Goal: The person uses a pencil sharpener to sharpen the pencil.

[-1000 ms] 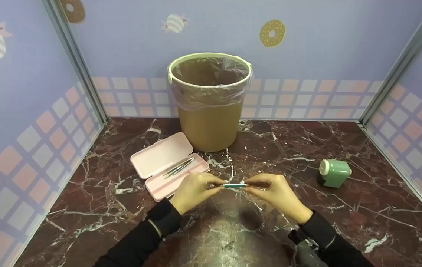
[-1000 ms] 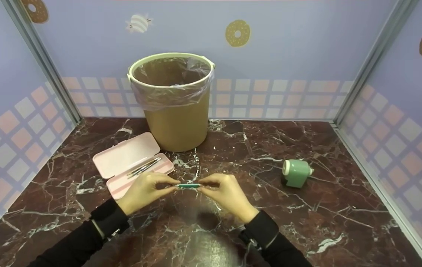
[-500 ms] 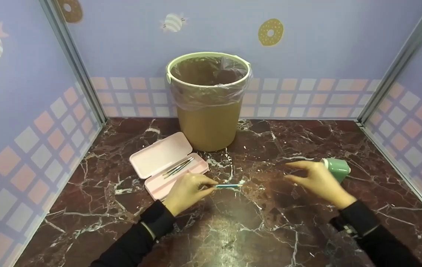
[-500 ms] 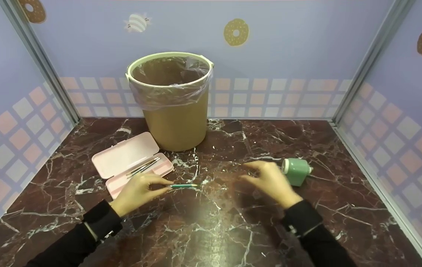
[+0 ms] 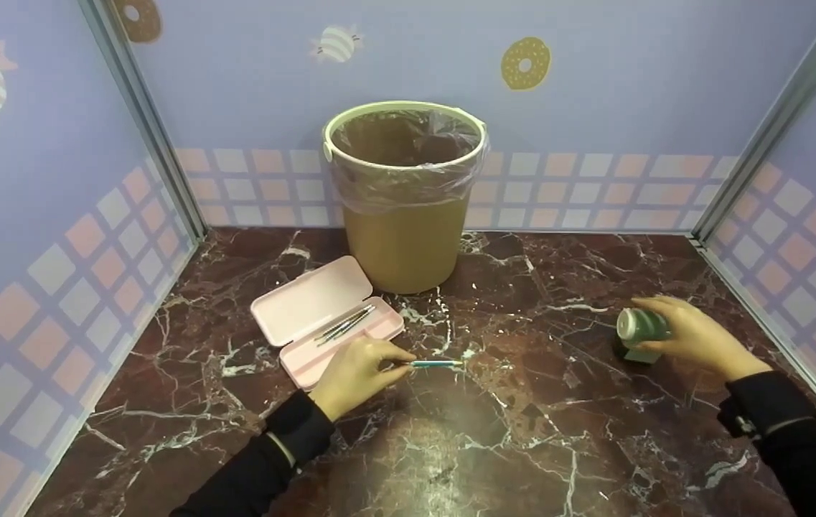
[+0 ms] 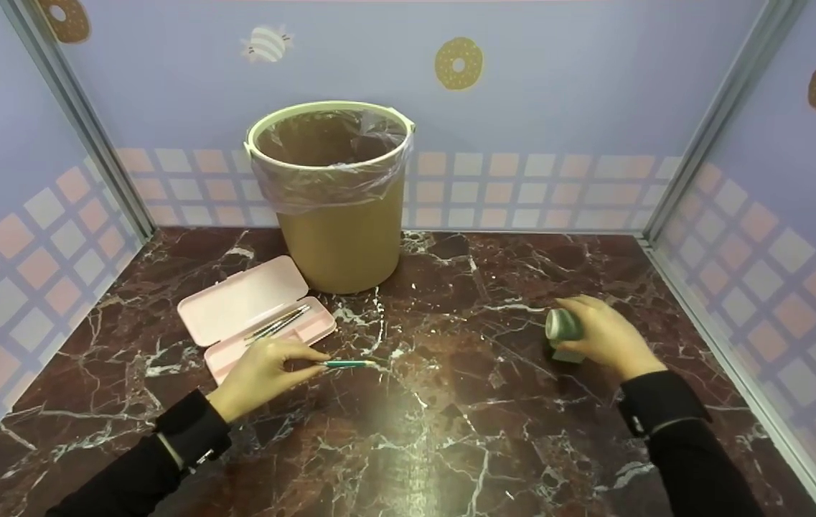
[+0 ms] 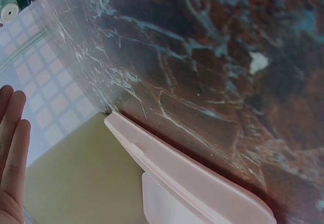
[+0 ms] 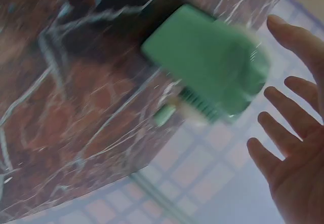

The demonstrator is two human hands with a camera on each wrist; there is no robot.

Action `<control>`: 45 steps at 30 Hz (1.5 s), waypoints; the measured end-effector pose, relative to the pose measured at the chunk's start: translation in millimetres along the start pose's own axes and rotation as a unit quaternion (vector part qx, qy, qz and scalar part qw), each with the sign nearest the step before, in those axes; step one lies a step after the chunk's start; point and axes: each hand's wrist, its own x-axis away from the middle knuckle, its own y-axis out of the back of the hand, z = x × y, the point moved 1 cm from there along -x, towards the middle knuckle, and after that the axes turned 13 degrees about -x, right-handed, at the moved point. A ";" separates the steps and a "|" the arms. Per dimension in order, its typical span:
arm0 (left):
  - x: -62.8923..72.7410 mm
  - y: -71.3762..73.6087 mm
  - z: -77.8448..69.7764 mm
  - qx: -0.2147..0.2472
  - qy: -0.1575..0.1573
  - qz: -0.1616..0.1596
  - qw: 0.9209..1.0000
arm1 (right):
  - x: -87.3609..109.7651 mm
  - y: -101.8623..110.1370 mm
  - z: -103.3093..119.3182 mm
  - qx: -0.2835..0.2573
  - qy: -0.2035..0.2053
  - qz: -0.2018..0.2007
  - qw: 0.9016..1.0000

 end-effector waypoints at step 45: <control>3.5 3.2 2.3 -0.028 0.013 0.021 0.999 | -13.8 -26.5 26.9 0.010 0.029 -0.015 0.999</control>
